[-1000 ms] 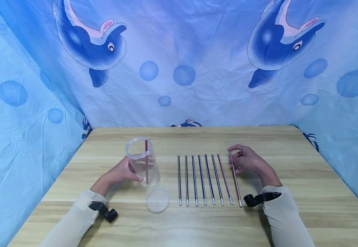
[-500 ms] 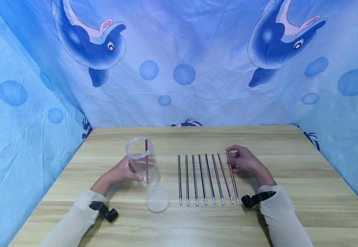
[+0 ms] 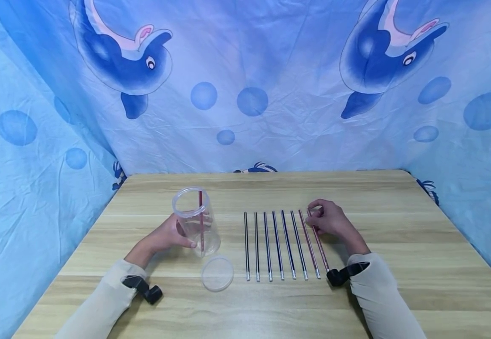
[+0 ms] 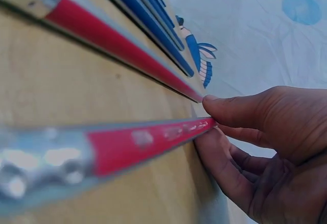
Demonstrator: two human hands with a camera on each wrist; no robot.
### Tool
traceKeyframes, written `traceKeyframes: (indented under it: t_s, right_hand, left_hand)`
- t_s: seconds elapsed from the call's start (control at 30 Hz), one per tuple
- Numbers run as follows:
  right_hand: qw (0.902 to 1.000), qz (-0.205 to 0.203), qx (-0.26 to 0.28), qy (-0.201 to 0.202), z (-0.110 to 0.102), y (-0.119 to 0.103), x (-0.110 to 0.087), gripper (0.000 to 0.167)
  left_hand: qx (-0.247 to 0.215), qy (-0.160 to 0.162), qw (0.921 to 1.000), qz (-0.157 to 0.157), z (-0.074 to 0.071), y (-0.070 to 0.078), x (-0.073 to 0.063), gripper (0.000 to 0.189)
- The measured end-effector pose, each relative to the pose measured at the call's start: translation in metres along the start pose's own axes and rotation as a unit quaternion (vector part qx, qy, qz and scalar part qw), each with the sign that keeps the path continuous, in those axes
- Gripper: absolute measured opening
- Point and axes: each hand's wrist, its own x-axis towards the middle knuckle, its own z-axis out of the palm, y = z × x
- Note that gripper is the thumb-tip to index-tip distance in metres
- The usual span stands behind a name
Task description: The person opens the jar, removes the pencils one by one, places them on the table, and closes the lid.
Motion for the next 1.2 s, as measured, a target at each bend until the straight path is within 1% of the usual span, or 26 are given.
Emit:
traceKeyframes:
  t_s: [0.2,0.37,0.67,1.2]
  right_hand:
    - [0.9994,0.011,-0.026,0.022,0.0053,-0.0005,0.0021,0.039]
    - [0.9984,0.017,-0.044,0.032,0.0066,0.0,0.0049,0.04]
    - [0.9983,0.017,-0.044,0.033,0.0065,0.0034,0.007,0.041]
    - [0.999,0.012,-0.033,0.029,0.004,0.0058,0.0067,0.043]
  left_hand:
    - [-0.007,-0.003,1.0,-0.002,-0.0009,-0.0006,0.0015,0.074]
    - [-0.006,-0.009,0.9999,0.005,-0.0014,-0.0004,0.0022,0.073]
    - [-0.014,-0.009,0.9998,0.008,-0.0005,0.0006,0.0016,0.074]
    - [-0.01,-0.009,0.9999,0.006,-0.0012,-0.0006,0.0015,0.074]
